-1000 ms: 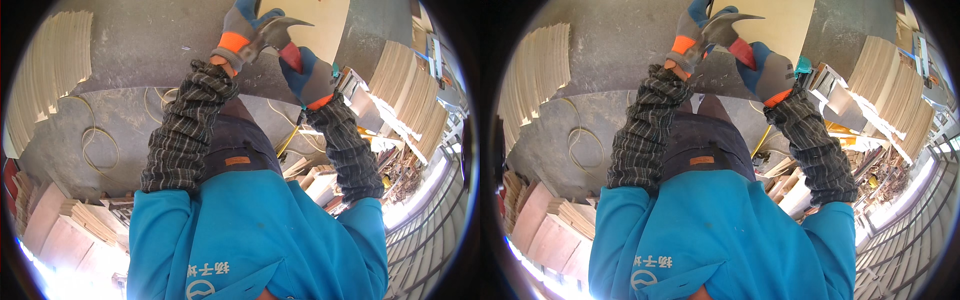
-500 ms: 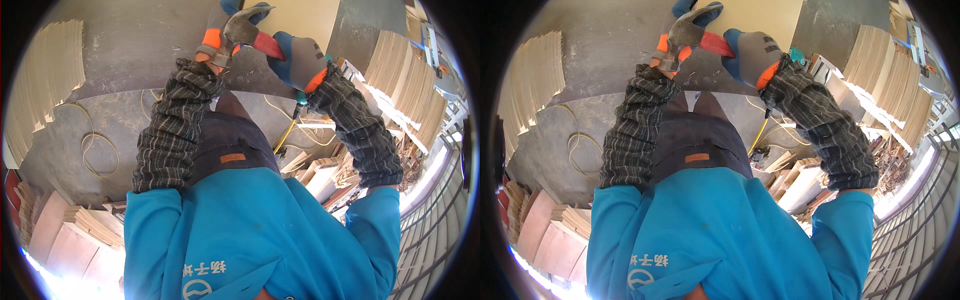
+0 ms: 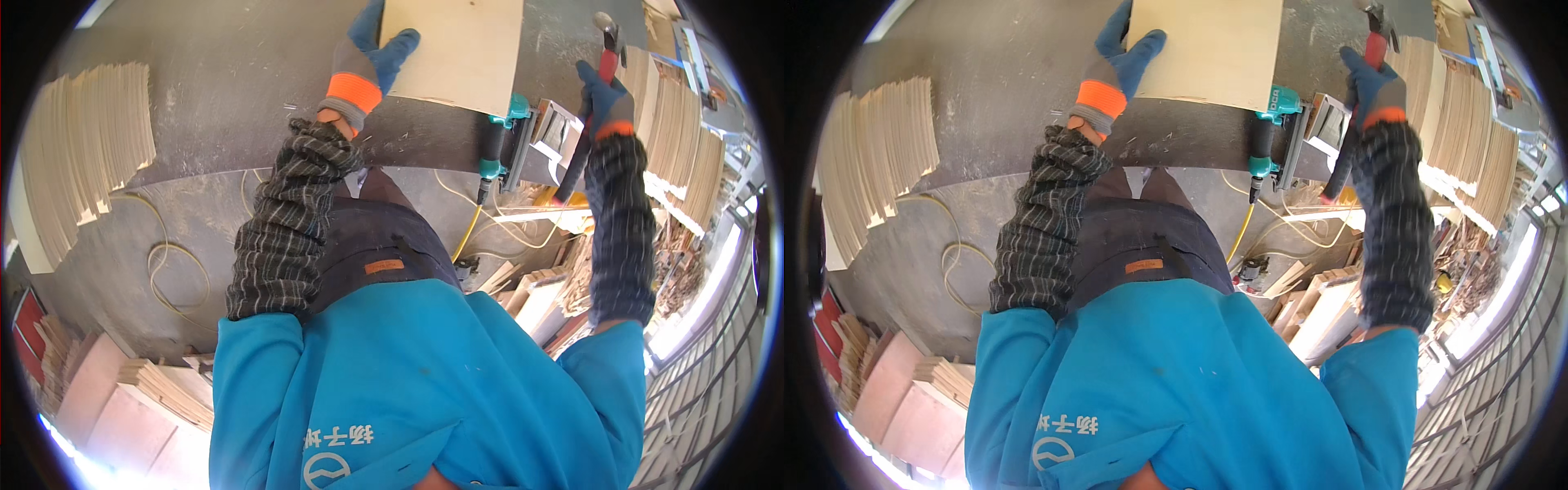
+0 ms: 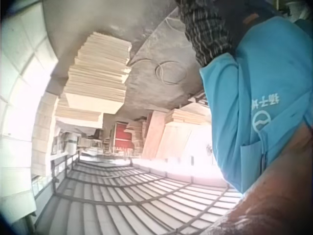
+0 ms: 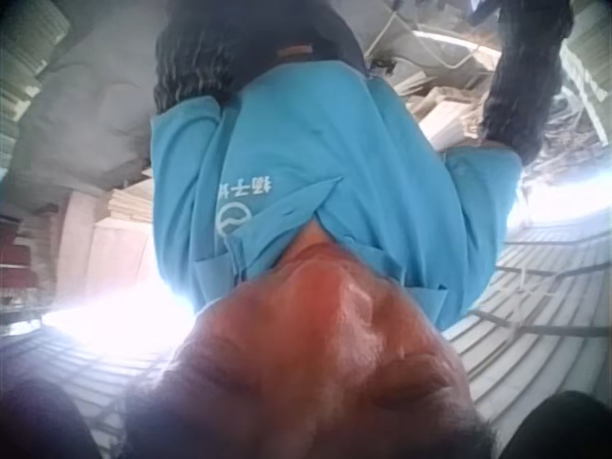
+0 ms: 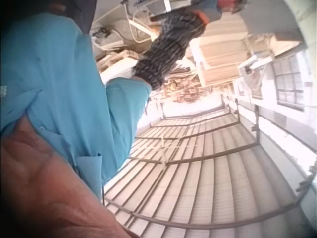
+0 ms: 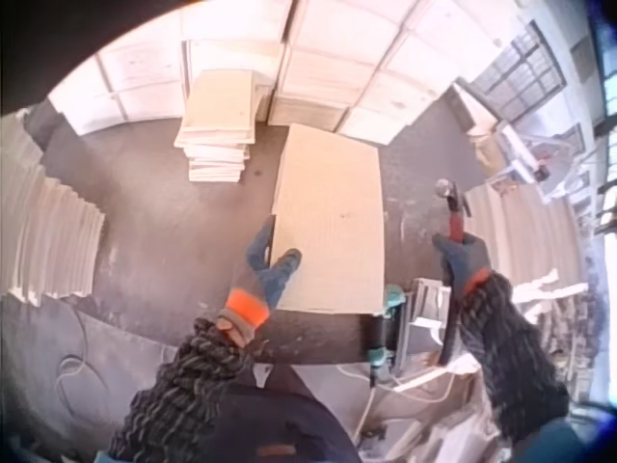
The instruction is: The recorder uses a pneumatic nail gun and a hammer to assemble rectangular wooden components into boxes.
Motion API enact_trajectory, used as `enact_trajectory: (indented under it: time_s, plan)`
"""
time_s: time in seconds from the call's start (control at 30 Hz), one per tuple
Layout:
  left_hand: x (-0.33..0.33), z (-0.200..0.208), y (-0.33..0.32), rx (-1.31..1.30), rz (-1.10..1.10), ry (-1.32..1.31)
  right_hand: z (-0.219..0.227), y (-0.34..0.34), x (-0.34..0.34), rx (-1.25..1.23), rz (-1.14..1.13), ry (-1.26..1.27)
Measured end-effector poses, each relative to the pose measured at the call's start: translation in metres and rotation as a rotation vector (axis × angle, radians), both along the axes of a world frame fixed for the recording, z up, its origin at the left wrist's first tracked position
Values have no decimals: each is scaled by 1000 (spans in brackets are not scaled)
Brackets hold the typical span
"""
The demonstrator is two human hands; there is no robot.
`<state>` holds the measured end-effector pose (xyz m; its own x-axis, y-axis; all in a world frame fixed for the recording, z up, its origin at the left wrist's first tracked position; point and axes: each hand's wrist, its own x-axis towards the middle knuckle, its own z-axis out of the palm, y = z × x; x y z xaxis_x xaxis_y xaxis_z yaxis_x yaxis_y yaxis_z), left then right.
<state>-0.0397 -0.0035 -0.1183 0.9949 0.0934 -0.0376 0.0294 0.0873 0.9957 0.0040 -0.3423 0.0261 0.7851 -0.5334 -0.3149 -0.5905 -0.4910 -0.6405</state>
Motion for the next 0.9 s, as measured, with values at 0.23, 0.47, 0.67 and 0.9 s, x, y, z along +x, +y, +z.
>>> enact_trajectory:
  time_s: [0.23, 0.47, 0.67, 0.9]
  plan:
    - [-5, -5, 10, 188, -55, -15, -58, -93, -17, 217, -143, 59]
    - [-41, 42, 14, 875, -264, -261, -88, -107, -63, 356, -83, 155]
    - [-37, 45, 7, 871, -242, -347, -118, -117, -58, 458, -17, -104]
    - [-40, 52, 8, 1008, -311, -355, -167, -193, 36, 282, 56, 178]
